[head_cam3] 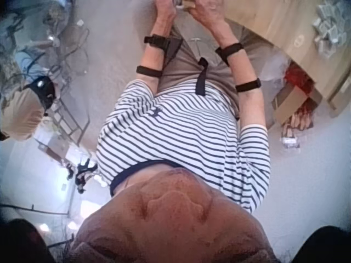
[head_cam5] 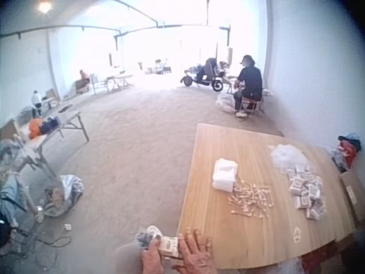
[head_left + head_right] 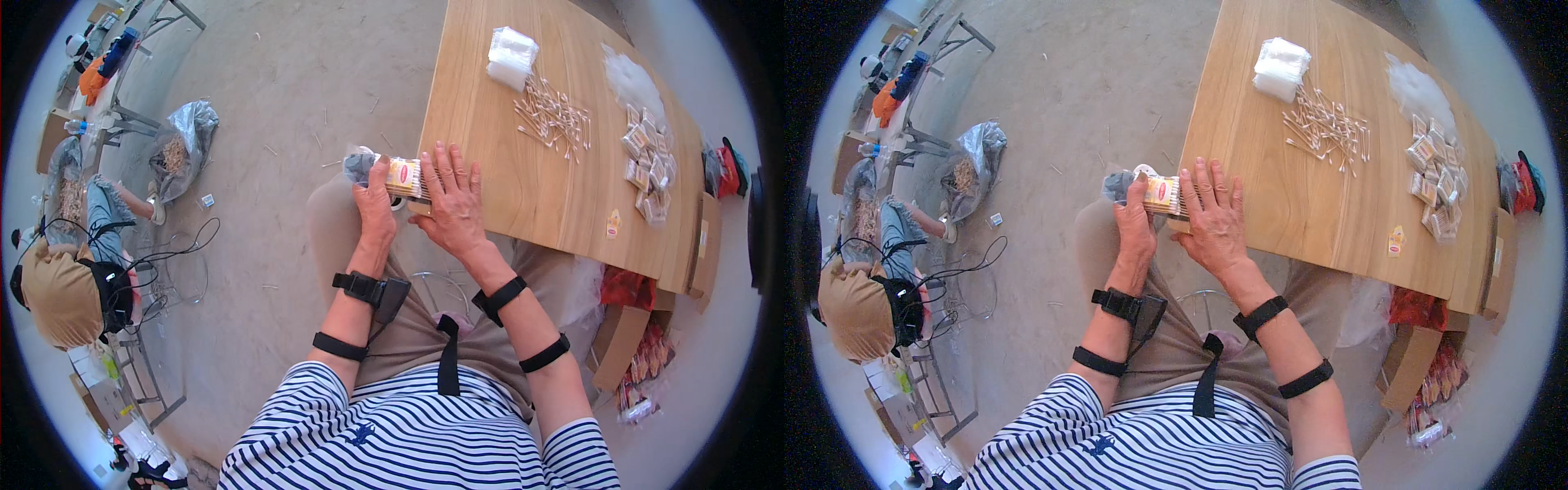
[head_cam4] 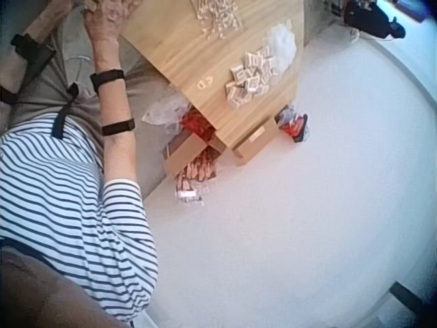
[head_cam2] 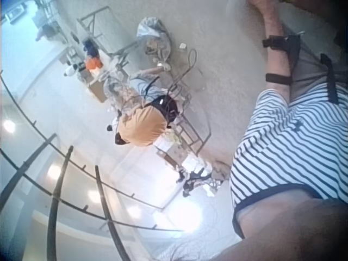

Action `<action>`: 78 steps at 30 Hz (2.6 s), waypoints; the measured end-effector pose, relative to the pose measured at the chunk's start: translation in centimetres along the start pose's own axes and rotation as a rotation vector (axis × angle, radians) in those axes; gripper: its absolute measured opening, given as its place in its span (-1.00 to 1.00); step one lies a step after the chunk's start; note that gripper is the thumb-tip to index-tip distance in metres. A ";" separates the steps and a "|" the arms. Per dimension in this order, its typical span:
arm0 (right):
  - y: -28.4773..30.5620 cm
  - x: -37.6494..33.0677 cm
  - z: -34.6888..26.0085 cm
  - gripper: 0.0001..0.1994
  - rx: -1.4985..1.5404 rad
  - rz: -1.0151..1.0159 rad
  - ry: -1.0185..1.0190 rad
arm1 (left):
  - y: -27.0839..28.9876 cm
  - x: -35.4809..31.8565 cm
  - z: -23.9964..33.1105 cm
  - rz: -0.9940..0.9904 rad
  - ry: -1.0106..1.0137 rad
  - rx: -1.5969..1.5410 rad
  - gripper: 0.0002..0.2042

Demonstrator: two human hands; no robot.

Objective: Organize cotton swabs into groups and place them into a small clear plastic bag.

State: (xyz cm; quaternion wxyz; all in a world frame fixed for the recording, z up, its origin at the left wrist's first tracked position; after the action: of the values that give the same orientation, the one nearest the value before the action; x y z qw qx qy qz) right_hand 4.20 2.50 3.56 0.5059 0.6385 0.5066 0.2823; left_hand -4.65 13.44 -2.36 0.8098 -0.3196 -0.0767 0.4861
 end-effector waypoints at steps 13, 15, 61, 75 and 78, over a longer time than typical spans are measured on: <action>-0.1 -0.1 -0.1 0.09 0.005 0.010 0.022 | 0.4 0.0 -0.3 0.057 0.082 -0.069 -0.85; -0.2 -0.2 0.1 0.09 0.001 0.021 0.026 | 0.0 -0.1 -0.3 0.042 0.099 -0.087 -0.85; -0.7 -0.4 0.7 0.08 -0.112 0.020 -0.162 | 1.0 0.4 -0.8 -0.058 0.027 0.022 -0.82; -0.6 0.6 -0.1 0.05 -0.106 0.018 -0.103 | 0.9 0.3 -0.8 -0.075 0.060 0.004 -0.81; -0.9 0.7 0.0 0.03 -0.063 0.031 -0.107 | 0.6 0.3 -0.7 -0.088 0.066 0.008 -0.81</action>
State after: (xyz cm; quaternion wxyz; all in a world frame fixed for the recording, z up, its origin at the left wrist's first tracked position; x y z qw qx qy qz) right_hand 4.10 3.17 2.65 0.5477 0.6443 0.4598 0.2712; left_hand -4.68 13.61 -3.30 0.8336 -0.3287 -0.0620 0.4395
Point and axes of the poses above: each hand's wrist, its own x-axis towards the middle knuckle, its own y-axis out of the back of the hand, z = x × y, the point moved 5 cm from there along x, towards the middle knuckle, and after that the axes turned 15 degrees about -z, right-handed, at the moved point
